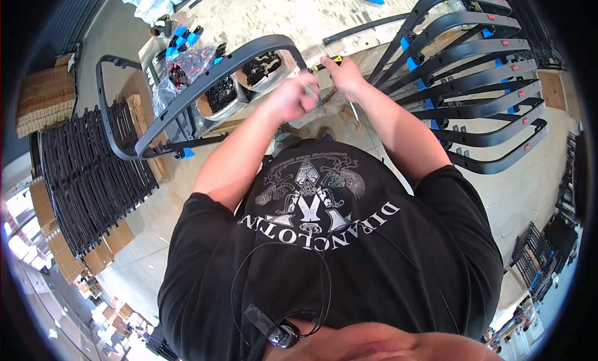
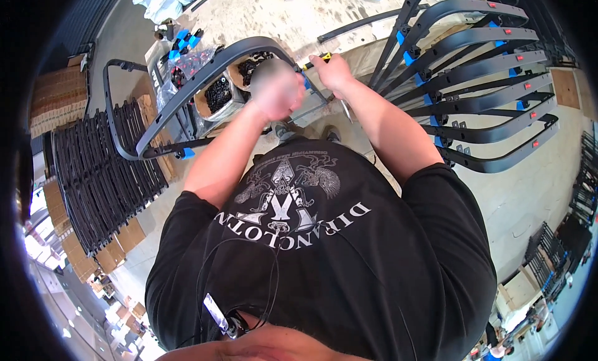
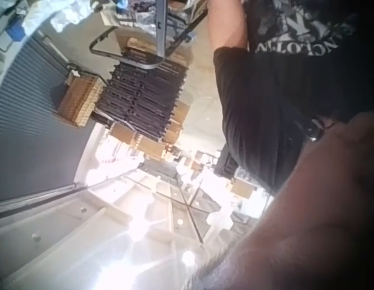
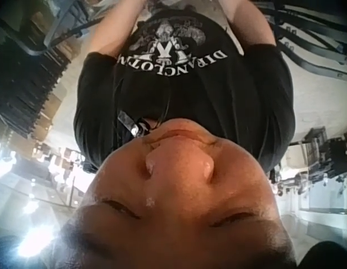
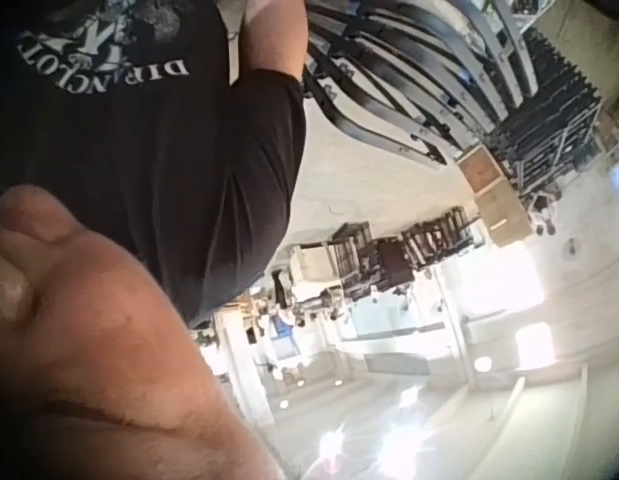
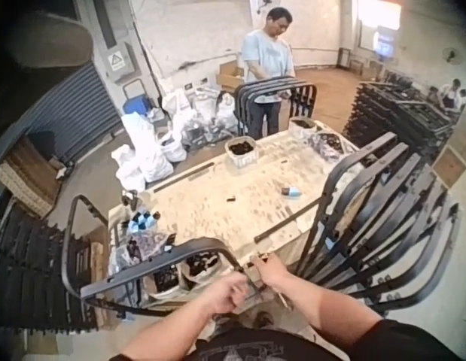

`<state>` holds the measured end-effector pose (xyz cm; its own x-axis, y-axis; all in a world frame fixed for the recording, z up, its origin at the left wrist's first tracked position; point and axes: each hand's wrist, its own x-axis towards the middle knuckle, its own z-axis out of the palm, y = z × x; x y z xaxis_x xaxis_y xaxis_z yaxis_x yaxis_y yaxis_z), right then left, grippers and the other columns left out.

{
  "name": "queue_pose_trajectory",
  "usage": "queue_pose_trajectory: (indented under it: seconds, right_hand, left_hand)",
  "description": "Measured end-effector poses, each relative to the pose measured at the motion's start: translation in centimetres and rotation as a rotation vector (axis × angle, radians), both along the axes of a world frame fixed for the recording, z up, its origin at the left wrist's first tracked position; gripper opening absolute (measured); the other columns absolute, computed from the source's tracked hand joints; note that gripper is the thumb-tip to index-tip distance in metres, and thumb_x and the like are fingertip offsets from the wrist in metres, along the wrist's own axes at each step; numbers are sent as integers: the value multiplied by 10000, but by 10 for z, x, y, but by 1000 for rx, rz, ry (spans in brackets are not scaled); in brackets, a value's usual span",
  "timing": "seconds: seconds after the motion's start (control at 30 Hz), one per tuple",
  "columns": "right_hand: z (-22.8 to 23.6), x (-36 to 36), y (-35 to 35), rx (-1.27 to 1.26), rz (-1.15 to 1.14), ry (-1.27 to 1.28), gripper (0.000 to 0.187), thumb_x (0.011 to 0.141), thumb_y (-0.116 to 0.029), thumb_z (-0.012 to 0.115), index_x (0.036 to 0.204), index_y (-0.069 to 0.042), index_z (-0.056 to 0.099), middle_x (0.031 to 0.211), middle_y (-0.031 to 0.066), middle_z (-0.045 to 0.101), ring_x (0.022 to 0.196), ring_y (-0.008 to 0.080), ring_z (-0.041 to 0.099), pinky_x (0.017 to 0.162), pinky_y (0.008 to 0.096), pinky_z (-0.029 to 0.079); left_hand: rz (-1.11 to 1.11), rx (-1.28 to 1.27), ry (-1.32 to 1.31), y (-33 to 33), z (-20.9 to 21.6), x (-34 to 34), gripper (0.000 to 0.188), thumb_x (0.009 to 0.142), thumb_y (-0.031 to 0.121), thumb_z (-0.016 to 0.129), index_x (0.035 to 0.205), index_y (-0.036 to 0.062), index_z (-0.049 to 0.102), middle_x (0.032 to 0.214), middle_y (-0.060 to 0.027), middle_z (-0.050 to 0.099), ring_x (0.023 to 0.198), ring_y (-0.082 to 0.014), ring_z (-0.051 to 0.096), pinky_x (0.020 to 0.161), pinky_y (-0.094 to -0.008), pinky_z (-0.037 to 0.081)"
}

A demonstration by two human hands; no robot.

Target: Assembling metal frame components using plastic connectors, screws, and a screwdriver.

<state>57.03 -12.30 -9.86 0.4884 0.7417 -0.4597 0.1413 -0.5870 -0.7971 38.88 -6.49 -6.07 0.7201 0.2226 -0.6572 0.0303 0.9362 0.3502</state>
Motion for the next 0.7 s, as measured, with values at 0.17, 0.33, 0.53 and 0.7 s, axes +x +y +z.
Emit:
queue_pose_trajectory:
  seconds: [0.17, 0.33, 0.53, 0.7]
  right_hand:
    - [1, -4, 4, -52, -15, 85, 690, 920, -468, 678, 1194, 155, 564, 1145, 317, 661, 1052, 381, 672, 886, 432, 518]
    - [-15, 7, 5, -47, -17, 88, 679, 921, -466, 680, 1197, 144, 570, 1134, 308, 668, 1045, 373, 675, 897, 423, 514]
    - [17, -5, 2, -7, -10, -47, 596, 934, -426, 700, 1089, 140, 591, 928, 230, 693, 863, 276, 669, 798, 400, 524]
    - [-8, -2, -3, 53, -4, 29, 647, 919, -465, 686, 1123, 140, 583, 1030, 285, 692, 969, 364, 692, 864, 424, 524]
  left_hand:
    - [-646, 1421, 727, -31, -48, -3, 245, 860, 219, 652, 951, -9, 666, 692, -88, 656, 542, -186, 631, 492, -332, 502]
    - [-137, 206, 169, -11, 10, 3, 189, 900, 241, 656, 862, 64, 602, 641, -33, 573, 440, -161, 506, 395, -287, 384]
    - [-559, 1089, 649, -25, -24, 10, 239, 887, 252, 630, 922, 16, 640, 640, -52, 583, 461, -208, 573, 467, -356, 496]
    - [-381, 679, 452, -20, 3, 6, 235, 886, 249, 624, 899, 17, 658, 688, -95, 622, 468, -227, 593, 487, -379, 497]
